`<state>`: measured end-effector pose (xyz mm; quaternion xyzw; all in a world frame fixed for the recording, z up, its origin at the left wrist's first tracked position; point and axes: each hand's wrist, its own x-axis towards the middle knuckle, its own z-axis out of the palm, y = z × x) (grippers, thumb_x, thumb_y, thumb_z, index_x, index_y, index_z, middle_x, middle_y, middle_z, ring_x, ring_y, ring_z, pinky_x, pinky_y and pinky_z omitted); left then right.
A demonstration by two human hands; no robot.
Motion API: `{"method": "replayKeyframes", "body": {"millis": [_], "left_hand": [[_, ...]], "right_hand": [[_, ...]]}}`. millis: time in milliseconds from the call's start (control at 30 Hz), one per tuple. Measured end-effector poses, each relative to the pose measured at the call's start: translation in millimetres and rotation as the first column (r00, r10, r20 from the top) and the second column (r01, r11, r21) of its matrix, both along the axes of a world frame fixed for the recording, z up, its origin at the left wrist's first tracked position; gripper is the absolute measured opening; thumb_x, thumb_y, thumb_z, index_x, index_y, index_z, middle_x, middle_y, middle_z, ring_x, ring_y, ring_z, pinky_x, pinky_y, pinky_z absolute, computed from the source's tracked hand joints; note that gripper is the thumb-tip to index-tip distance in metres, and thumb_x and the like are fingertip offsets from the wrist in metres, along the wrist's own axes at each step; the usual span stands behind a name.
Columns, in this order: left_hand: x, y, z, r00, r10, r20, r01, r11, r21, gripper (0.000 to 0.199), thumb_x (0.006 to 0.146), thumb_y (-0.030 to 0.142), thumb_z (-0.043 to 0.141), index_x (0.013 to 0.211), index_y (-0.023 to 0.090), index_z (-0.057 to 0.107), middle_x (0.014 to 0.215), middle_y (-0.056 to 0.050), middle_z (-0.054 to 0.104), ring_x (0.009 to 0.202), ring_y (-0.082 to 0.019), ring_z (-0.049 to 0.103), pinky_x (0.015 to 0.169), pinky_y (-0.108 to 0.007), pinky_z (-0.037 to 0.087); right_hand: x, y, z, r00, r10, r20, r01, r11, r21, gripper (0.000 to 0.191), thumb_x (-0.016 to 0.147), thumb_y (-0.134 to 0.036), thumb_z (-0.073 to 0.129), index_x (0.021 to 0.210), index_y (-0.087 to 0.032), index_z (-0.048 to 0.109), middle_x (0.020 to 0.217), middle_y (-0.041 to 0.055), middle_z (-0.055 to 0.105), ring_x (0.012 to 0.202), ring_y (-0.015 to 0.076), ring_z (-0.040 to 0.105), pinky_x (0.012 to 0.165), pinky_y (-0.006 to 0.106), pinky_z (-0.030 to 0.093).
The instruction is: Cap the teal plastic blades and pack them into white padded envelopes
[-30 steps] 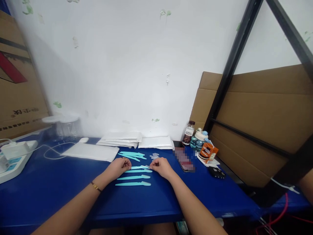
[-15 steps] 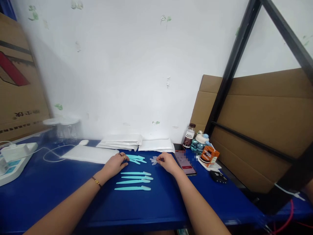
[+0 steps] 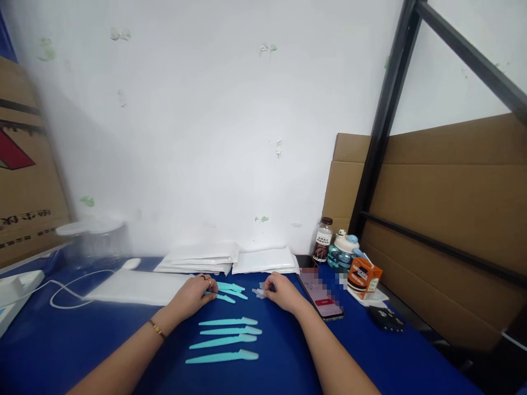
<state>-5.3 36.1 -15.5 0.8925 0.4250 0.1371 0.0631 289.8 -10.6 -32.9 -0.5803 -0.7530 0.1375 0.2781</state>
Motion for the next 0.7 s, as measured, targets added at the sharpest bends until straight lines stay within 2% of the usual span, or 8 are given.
{"method": "replayKeyframes", "body": {"millis": [133, 233, 300, 400, 567, 700], "left_hand": [[2, 0, 0.3, 0.999, 0.018, 0.039, -0.016, 0.999, -0.04, 0.009, 0.077, 0.025, 0.053, 0.079, 0.022, 0.06, 0.083, -0.001, 0.06, 0.086, -0.018, 0.051, 0.072, -0.027, 0.034], [3, -2, -0.4, 0.995, 0.041, 0.086, -0.032, 0.993, -0.111, 0.009, 0.076, 0.026, 0.053, 0.079, 0.02, 0.059, 0.082, -0.001, 0.06, 0.081, -0.017, 0.052, 0.069, -0.025, 0.034], [5, -3, -2.2, 0.993, 0.043, 0.112, -0.023, 0.984, -0.175, 0.01, 0.076, 0.027, 0.052, 0.078, 0.02, 0.059, 0.08, -0.001, 0.06, 0.077, -0.015, 0.053, 0.067, -0.024, 0.035], [6, -3, -6.3, 0.99, 0.041, 0.137, -0.012, 0.978, -0.209, 0.012, 0.075, 0.029, 0.051, 0.077, 0.02, 0.059, 0.078, 0.0, 0.06, 0.074, -0.014, 0.053, 0.064, -0.023, 0.035], [8, -2, -9.6, 0.99, 0.036, 0.139, -0.01, 0.983, -0.184, 0.012, 0.075, 0.029, 0.052, 0.076, 0.019, 0.059, 0.077, 0.0, 0.061, 0.074, -0.014, 0.053, 0.064, -0.023, 0.034], [11, -4, -8.3, 0.991, 0.024, 0.132, 0.0, 0.984, -0.177, 0.013, 0.075, 0.029, 0.052, 0.076, 0.019, 0.06, 0.077, -0.001, 0.061, 0.074, -0.015, 0.053, 0.065, -0.023, 0.035]], "right_hand": [[-5, -3, 3.5, 0.99, -0.026, -0.136, 0.023, 0.999, -0.025, 0.004, 0.07, -0.017, 0.057, 0.073, -0.016, 0.06, 0.07, 0.0004, 0.059, 0.061, 0.0112, 0.049, 0.056, 0.02, 0.036], [-14, -6, 4.9, 0.95, 0.007, -0.312, -0.04, 0.994, -0.098, 0.008, 0.072, -0.022, 0.058, 0.075, -0.015, 0.06, 0.066, 0.0005, 0.06, 0.058, 0.0108, 0.051, 0.053, 0.019, 0.037], [-21, -8, 3.6, 0.928, 0.033, -0.372, -0.093, 0.985, -0.143, 0.011, 0.072, -0.024, 0.059, 0.077, -0.015, 0.061, 0.064, 0.0006, 0.061, 0.057, 0.0112, 0.053, 0.053, 0.02, 0.039], [-31, -11, 1.4, 0.94, 0.052, -0.337, -0.114, 0.979, -0.168, 0.011, 0.072, -0.022, 0.057, 0.078, -0.016, 0.065, 0.061, 0.0001, 0.061, 0.056, 0.0116, 0.054, 0.053, 0.02, 0.04], [-41, -14, 2.6, 0.983, 0.053, -0.178, -0.069, 0.994, -0.085, 0.012, 0.071, -0.017, 0.057, 0.077, -0.019, 0.068, 0.067, 0.0006, 0.063, 0.06, 0.0117, 0.054, 0.055, 0.02, 0.04], [-48, -15, 3.5, 0.992, 0.052, -0.112, -0.057, 0.998, -0.039, 0.014, 0.071, -0.015, 0.057, 0.077, -0.019, 0.068, 0.071, 0.0011, 0.063, 0.062, 0.0117, 0.054, 0.058, 0.02, 0.041]]}}
